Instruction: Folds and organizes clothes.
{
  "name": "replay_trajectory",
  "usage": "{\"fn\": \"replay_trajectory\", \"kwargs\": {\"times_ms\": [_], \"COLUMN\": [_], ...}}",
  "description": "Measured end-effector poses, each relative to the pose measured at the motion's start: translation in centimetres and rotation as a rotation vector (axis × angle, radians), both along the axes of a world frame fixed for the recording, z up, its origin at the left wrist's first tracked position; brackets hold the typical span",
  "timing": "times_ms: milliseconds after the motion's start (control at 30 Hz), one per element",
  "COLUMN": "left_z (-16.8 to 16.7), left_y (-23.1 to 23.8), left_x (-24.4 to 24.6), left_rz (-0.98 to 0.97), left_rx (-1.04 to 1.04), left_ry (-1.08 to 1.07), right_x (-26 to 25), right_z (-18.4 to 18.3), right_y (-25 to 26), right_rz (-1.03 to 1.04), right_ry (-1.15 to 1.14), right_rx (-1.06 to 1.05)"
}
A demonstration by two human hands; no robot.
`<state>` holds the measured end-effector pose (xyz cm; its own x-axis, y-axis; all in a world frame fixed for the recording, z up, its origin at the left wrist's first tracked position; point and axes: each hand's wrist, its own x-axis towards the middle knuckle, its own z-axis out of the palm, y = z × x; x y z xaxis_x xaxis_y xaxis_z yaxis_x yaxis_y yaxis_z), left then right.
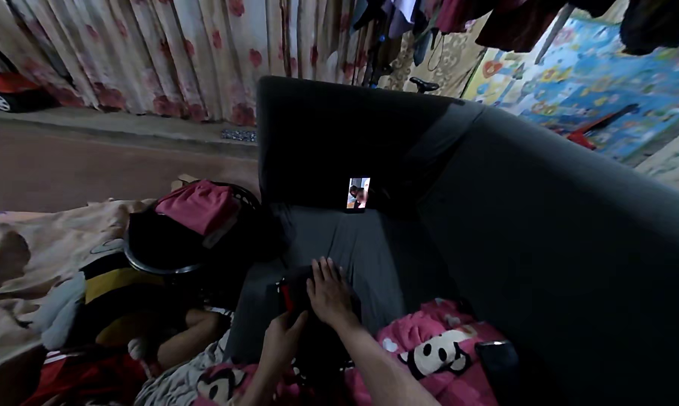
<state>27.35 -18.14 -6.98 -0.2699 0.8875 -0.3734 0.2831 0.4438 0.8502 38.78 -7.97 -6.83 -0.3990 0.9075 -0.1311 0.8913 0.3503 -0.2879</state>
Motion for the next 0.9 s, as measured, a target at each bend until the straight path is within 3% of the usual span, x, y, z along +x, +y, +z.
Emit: {"fn": "replay_trajectory", "kwargs": {"times_ms": [167,367,567,900], "left_z": [-0.8,-0.8,-0.5,0.4], "left_y": [0.1,-0.1,-0.4,-0.2], "left_x": [0.1,0.2,0.1,1.1], "left_rz": [0.195,0.242,0.157,0.047], "left_rx": [0.015,0.004,0.079,0.090], "left_ry": [-0.363,-0.468,-0.605,-0.843], "right_x": [0.5,1.4,0.5,1.4], "right_z": [-0.7,-4.5,0.3,3.7], "right_y": [-6.8,-11.7,-10.2,-10.7], "right_rz": [0.111,0.187,0.112,-0.014], "right_ry": [0.078,0.149,0.023,0.383], "right_rx": [0.034,0.322,-0.043,-0.166]}}
